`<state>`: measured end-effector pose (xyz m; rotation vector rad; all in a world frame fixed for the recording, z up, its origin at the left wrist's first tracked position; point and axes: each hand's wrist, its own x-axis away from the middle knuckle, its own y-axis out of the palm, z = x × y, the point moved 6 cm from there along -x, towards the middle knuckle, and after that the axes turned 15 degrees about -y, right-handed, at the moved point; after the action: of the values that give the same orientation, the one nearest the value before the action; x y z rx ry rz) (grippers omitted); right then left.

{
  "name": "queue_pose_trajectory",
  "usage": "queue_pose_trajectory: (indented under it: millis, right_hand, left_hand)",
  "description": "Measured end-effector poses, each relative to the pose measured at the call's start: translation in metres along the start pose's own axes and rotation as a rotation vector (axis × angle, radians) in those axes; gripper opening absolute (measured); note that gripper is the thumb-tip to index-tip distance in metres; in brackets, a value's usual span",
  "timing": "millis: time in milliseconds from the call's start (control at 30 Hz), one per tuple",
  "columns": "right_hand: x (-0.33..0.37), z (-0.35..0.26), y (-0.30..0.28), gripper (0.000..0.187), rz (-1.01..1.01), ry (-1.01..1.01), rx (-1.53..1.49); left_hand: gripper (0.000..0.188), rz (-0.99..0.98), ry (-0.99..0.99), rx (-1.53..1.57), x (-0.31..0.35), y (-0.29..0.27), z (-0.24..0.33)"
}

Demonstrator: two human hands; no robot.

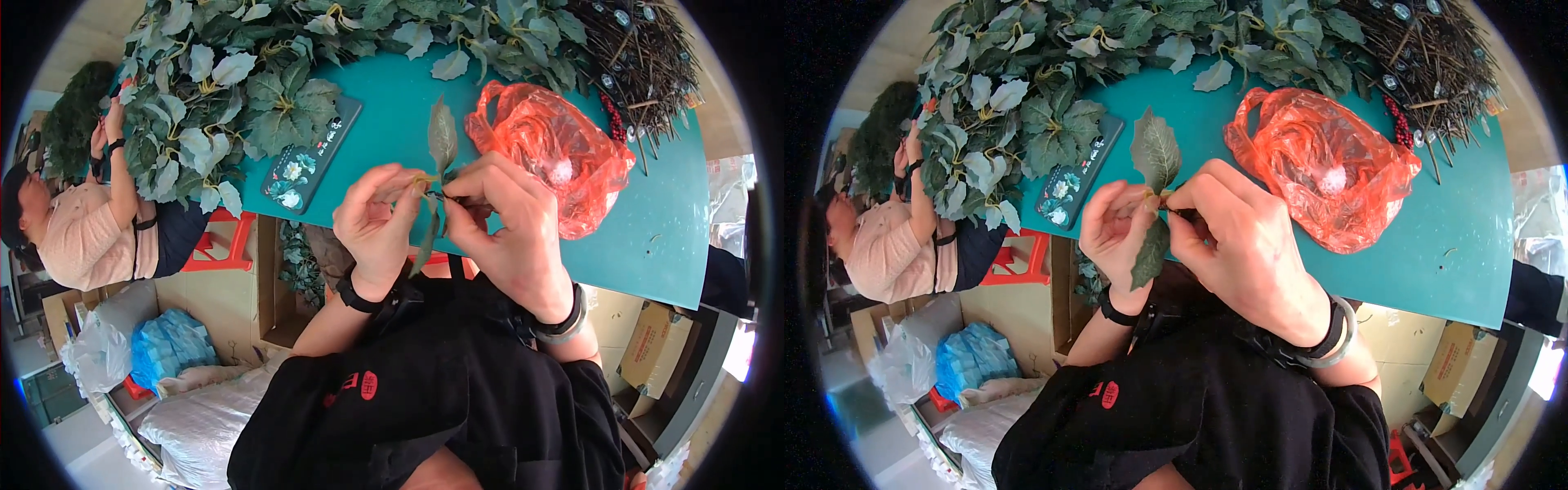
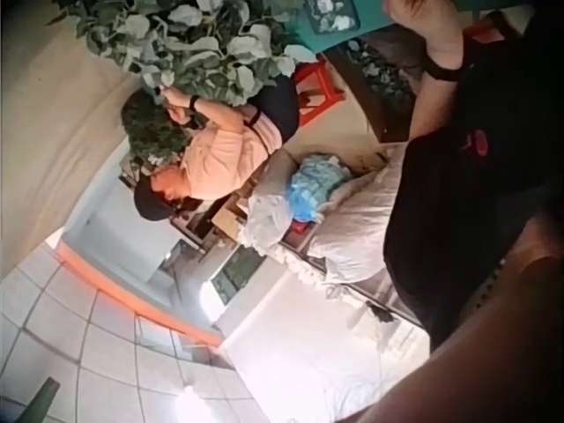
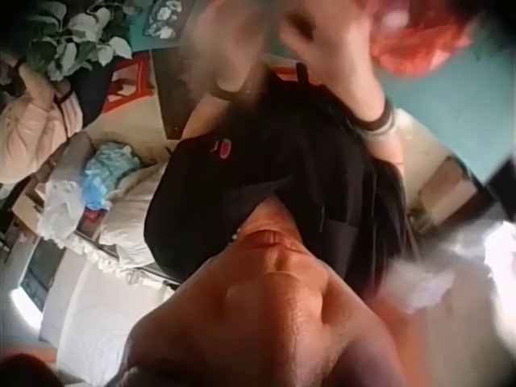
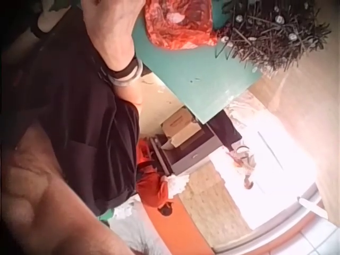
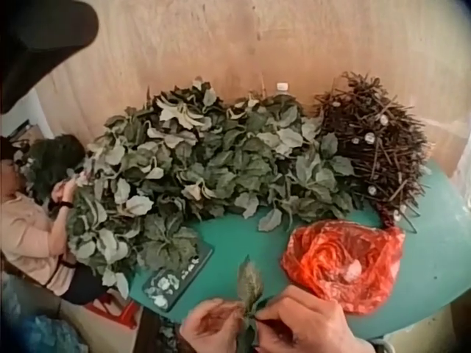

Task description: The person attaches artificial leaves and small tags to plastic stems by hand before placing the completed pieces onto a pile.

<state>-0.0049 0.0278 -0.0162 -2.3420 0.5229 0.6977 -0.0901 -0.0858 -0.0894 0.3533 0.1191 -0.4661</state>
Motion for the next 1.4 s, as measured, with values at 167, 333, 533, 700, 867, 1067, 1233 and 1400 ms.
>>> queue_pose_trajectory:
  millis: [167,333,533,700,867,1067,1233,1400]
  right_hand:
    - [-0.001,0.002,0.003,0.014,-0.008,0.040,-0.008]
    - [-0.002,0.002,0.007,0.013,-0.014,0.031,0.003]
    - [-0.004,0.000,0.008,0.013,-0.017,0.015,0.020]
    - [-0.005,-0.001,0.008,0.012,-0.028,0.006,0.058]
    - [-0.004,-0.002,0.005,0.012,-0.019,-0.002,0.075]
    - [-0.003,-0.004,0.003,0.013,-0.004,-0.003,0.039]
    - [-0.001,-0.006,-0.001,0.015,-0.021,0.033,0.019]
    - [0.003,-0.002,-0.003,0.014,-0.015,0.122,-0.014]
  left_hand:
    - [0.033,-0.016,0.112,-0.020,0.002,-0.001,0.000]
    - [0.034,-0.029,0.151,-0.069,0.004,0.000,0.000]
    - [0.035,-0.032,0.136,-0.090,0.005,0.000,0.002]
    - [0.032,-0.024,0.113,-0.093,0.004,0.002,0.002]
    - [0.021,-0.085,-0.237,0.198,0.000,0.008,0.004]
    - [0.015,-0.288,-0.422,0.303,-0.007,0.006,-0.013]
    - [0.012,-0.358,-0.372,0.324,-0.008,0.012,-0.013]
    - [0.011,-0.352,-0.295,0.242,-0.006,0.015,-0.007]
